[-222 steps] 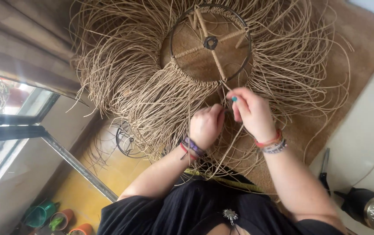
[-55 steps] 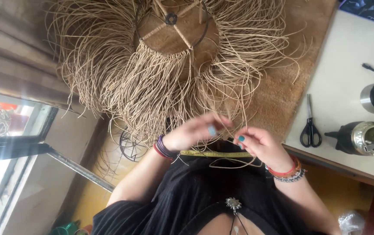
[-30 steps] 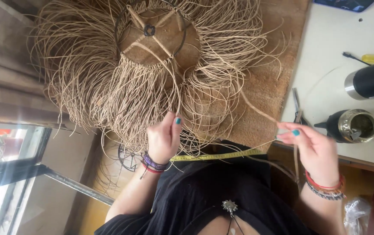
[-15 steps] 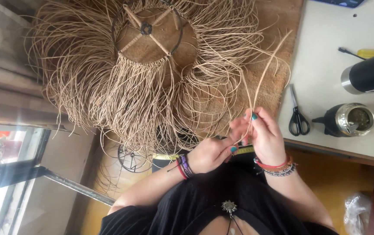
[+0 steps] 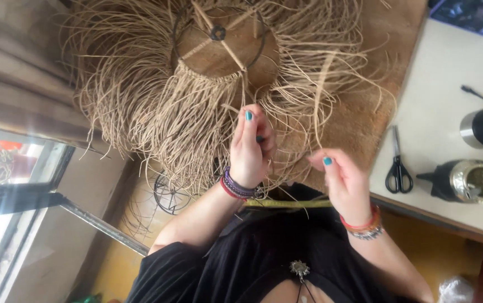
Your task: Assembling a wicker furniture piece by weaving strands around a frame, measuring with a tape, and trimming with scissors.
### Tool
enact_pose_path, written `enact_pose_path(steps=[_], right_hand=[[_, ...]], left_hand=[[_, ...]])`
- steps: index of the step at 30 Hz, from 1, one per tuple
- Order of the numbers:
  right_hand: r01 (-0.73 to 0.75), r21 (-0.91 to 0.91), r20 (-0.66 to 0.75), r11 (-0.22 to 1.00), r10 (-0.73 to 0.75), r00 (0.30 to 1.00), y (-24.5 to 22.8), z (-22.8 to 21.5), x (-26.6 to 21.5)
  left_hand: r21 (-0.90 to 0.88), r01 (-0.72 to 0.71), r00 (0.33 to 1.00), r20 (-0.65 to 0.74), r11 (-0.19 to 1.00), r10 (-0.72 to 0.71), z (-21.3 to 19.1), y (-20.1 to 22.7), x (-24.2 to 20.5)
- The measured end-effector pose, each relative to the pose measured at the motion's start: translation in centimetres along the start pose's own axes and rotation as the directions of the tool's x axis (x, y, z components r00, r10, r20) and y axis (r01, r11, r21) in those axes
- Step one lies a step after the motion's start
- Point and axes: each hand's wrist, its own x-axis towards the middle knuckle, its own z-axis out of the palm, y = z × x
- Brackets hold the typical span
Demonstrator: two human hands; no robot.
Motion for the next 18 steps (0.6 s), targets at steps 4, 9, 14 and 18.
enact_pose_path(steps=[4,9,14,18], right_hand=[[0.133,-0.03,0.092,0.991,-0.13,0.987,2.4,-1.4,0.3],[0.146,0.049,0.161,0.988,-0.152,0.975,3.0,-0.7,0.1],[0.262,-0.037,0.054,0.964,-0.26,0.964,7.8,-2.1,-0.9],[0.289,-0.045,0.168,0.956,-0.278,0.946,5.2,-1.2,0.0]], left_hand=[[0.043,-0.017,0.99,0.14,0.999,0.01,-1.9,-0.6,0.2],[0.041,0.033,0.95,0.308,0.999,-0.044,-1.0,0.3,-0.5],[0.034,-0.093,0.986,0.14,0.995,0.087,-1.4,1.0,-0.3],[-0.054,0.076,0.939,0.34,0.996,-0.053,-1.2,-0.1,-0.8]])
